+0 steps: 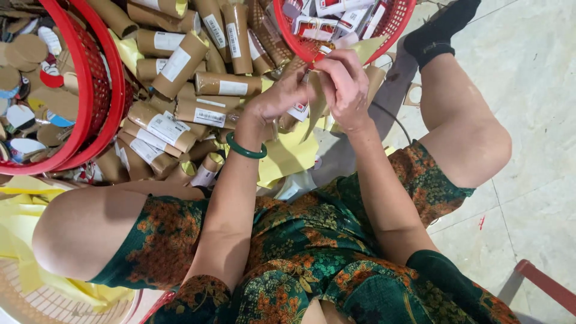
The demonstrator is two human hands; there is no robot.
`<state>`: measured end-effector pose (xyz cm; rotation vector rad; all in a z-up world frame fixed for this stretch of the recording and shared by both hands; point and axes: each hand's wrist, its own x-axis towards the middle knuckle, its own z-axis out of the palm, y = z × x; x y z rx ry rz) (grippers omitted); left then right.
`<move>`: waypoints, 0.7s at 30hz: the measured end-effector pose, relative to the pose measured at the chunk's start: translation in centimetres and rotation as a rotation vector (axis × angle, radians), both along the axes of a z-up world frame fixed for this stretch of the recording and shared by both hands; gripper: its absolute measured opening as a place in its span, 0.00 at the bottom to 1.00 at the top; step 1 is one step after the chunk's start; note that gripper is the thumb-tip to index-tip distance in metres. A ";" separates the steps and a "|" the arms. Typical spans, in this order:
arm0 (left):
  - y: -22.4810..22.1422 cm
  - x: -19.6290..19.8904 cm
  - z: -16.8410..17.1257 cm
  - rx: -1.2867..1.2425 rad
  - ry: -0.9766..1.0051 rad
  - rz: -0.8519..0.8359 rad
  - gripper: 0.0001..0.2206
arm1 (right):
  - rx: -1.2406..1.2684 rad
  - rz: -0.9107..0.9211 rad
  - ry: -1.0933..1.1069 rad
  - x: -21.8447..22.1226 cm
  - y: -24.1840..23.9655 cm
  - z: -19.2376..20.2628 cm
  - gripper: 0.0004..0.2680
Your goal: The recorder is sitting on the floor assembling and labeling cardboard tubes for packaging.
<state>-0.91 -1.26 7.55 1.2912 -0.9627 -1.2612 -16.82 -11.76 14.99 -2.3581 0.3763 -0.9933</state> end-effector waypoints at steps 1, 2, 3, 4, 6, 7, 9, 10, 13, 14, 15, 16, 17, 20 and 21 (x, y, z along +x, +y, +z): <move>0.0 -0.2 -0.6 -0.004 -0.003 -0.002 0.38 | -0.004 -0.002 -0.003 -0.1 0.0 0.2 0.09; -0.1 -0.3 -1.3 0.027 -0.198 -0.015 0.40 | 0.065 0.020 -0.022 -0.2 0.0 0.5 0.08; -0.1 -0.4 -1.9 0.056 -0.395 -0.026 0.42 | 0.134 0.044 -0.043 -0.2 0.0 0.7 0.08; -0.2 -0.6 -1.4 0.051 -0.401 -0.025 0.42 | 0.128 0.044 -0.048 -0.3 0.1 0.8 0.08; -0.6 -0.9 -0.5 0.106 -0.441 0.174 0.42 | 0.120 0.060 -0.092 -0.3 0.1 0.9 0.10; -0.7 -1.0 -0.5 0.099 -0.446 0.175 0.42 | 0.113 0.060 -0.098 -0.2 0.2 0.1 0.10; -0.8 -1.3 -0.7 0.062 -0.424 0.331 0.41 | 0.291 -0.071 -0.233 0.0 0.3 -1.3 0.15; -1.0 -1.4 -0.8 0.055 -0.429 0.332 0.41 | 0.286 -0.069 -0.239 0.1 0.1 -3.2 0.15; -1.6 -2.2 -0.6 0.014 -0.375 0.428 0.40 | 0.641 -0.220 -0.207 0.9 -0.2 -7.7 0.20; -1.8 -2.7 -0.4 0.018 -0.350 0.456 0.37 | 0.732 -0.196 -0.191 1.2 -0.2 -8.5 0.22; -2.0 -3.3 -0.3 0.024 -0.323 0.483 0.35 | 0.824 -0.173 -0.173 1.4 -0.2 -9.3 0.25; -2.1 -3.5 0.8 0.021 -0.323 0.481 0.35 | 0.821 -0.175 -0.174 1.5 -0.2 -9.4 0.25; -2.0 -3.8 1.9 0.078 -0.389 0.465 0.31 | 0.782 -0.176 -0.158 1.4 -0.1 -9.6 0.25; -2.0 -4.3 0.1 0.191 -0.561 0.415 0.26 | 0.585 -0.217 -0.078 1.0 -1.0 -10.2 0.24; -2.0 -4.2 -1.2 0.246 -0.669 0.384 0.24 | 0.428 -0.250 -0.016 1.0 -1.4 -10.4 0.23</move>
